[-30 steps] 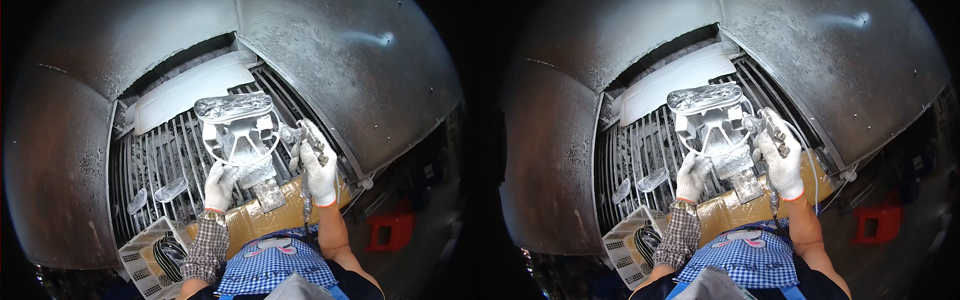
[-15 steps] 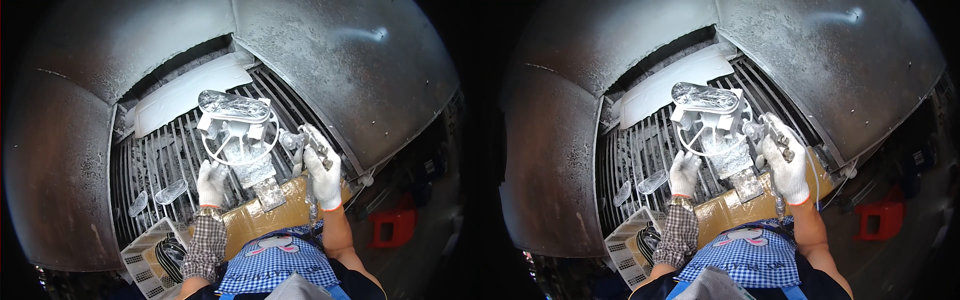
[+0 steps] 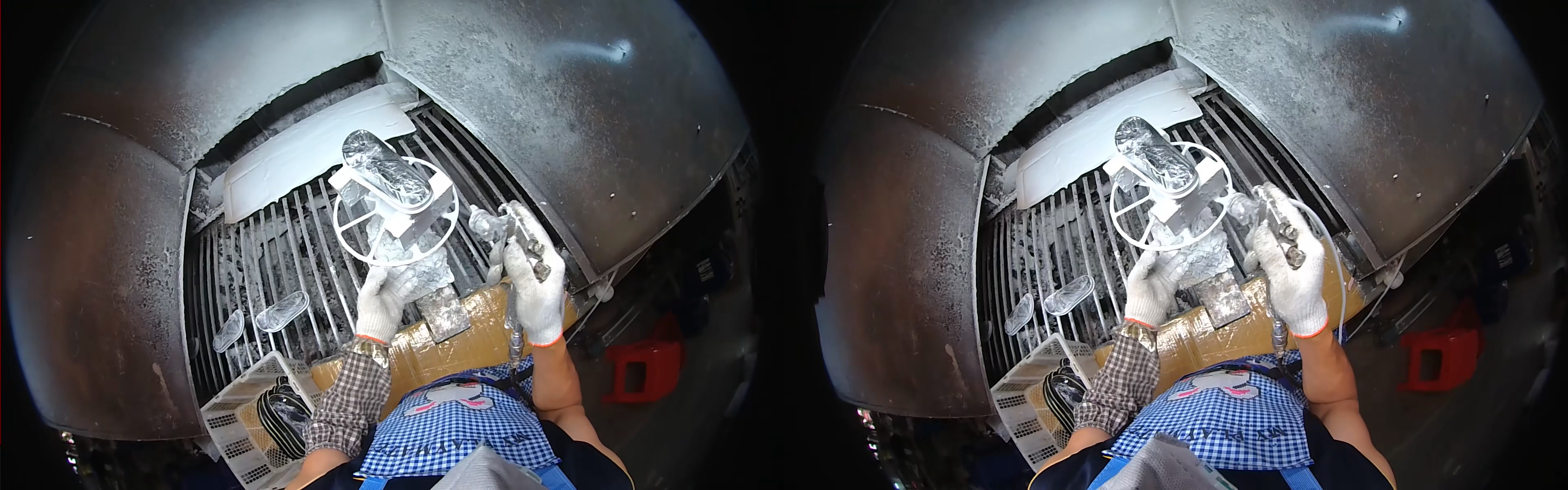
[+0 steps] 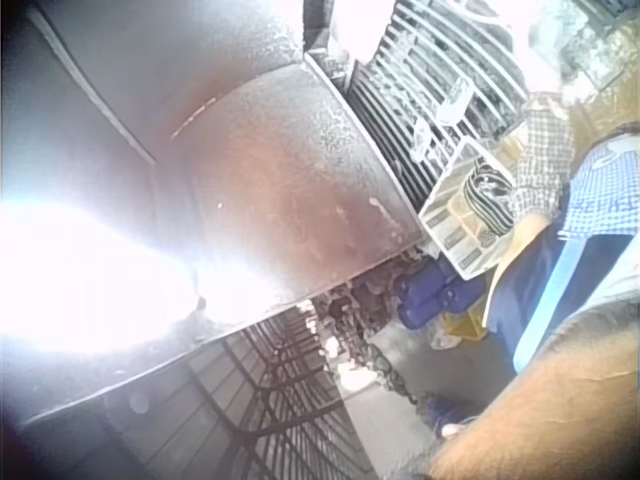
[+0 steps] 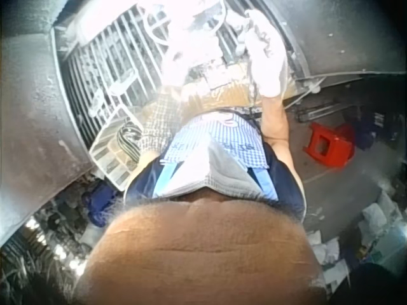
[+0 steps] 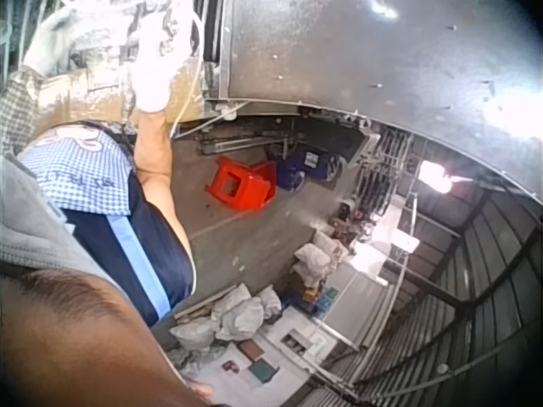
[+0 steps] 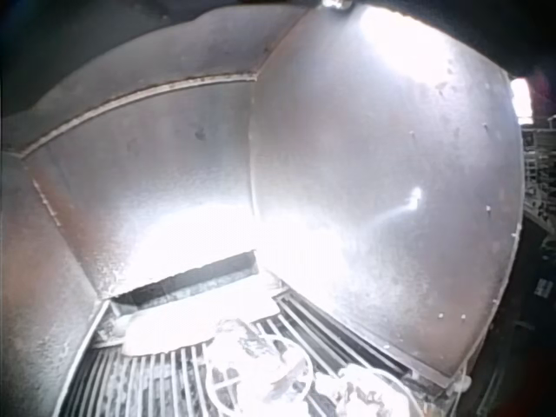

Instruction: The person spray paints a series of small, dark, oval-shaped objects white using a handheld spray gun. They pick up each object from a white plastic basket, hold it against a metal grate, and apply a coat of white paint before placing it back into the basket. The process is repeated for multiple items throughout the clip.

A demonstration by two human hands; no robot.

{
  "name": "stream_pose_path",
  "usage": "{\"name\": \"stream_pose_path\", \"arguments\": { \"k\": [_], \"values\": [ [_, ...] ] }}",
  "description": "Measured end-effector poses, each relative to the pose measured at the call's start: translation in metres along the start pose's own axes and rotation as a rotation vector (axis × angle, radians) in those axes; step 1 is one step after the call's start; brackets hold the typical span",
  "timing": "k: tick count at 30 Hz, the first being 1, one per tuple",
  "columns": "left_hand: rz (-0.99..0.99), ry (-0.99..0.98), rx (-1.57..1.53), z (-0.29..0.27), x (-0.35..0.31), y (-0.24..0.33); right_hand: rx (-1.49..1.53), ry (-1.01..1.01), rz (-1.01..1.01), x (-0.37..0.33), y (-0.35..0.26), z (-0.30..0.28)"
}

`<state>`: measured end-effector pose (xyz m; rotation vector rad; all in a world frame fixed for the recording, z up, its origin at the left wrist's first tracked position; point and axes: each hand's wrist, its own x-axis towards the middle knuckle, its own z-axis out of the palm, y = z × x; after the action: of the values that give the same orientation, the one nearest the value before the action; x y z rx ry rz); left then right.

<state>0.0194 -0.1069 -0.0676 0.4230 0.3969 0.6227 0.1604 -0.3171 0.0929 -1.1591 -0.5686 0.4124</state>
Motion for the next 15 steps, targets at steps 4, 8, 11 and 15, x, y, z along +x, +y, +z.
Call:
{"name": "stream_pose_path", "arguments": {
  "k": [4, 8, 11, 15],
  "values": [
    [0.032, -0.023, 0.008, -0.014, 0.001, 0.013, 0.04, -0.109, 0.048, 0.0, -0.002, -0.005],
    [0.076, 0.075, 0.029, -0.021, 0.0, 0.025, -0.042, -0.069, 0.012, 0.001, 0.001, -0.003],
    [0.11, 0.079, 0.032, -0.021, -0.002, 0.034, -0.025, -0.086, 0.035, 0.002, 0.004, -0.002],
    [0.147, 0.072, 0.068, -0.02, -0.002, 0.047, 0.06, -0.152, 0.054, 0.004, 0.01, -0.006]
  ]
}}
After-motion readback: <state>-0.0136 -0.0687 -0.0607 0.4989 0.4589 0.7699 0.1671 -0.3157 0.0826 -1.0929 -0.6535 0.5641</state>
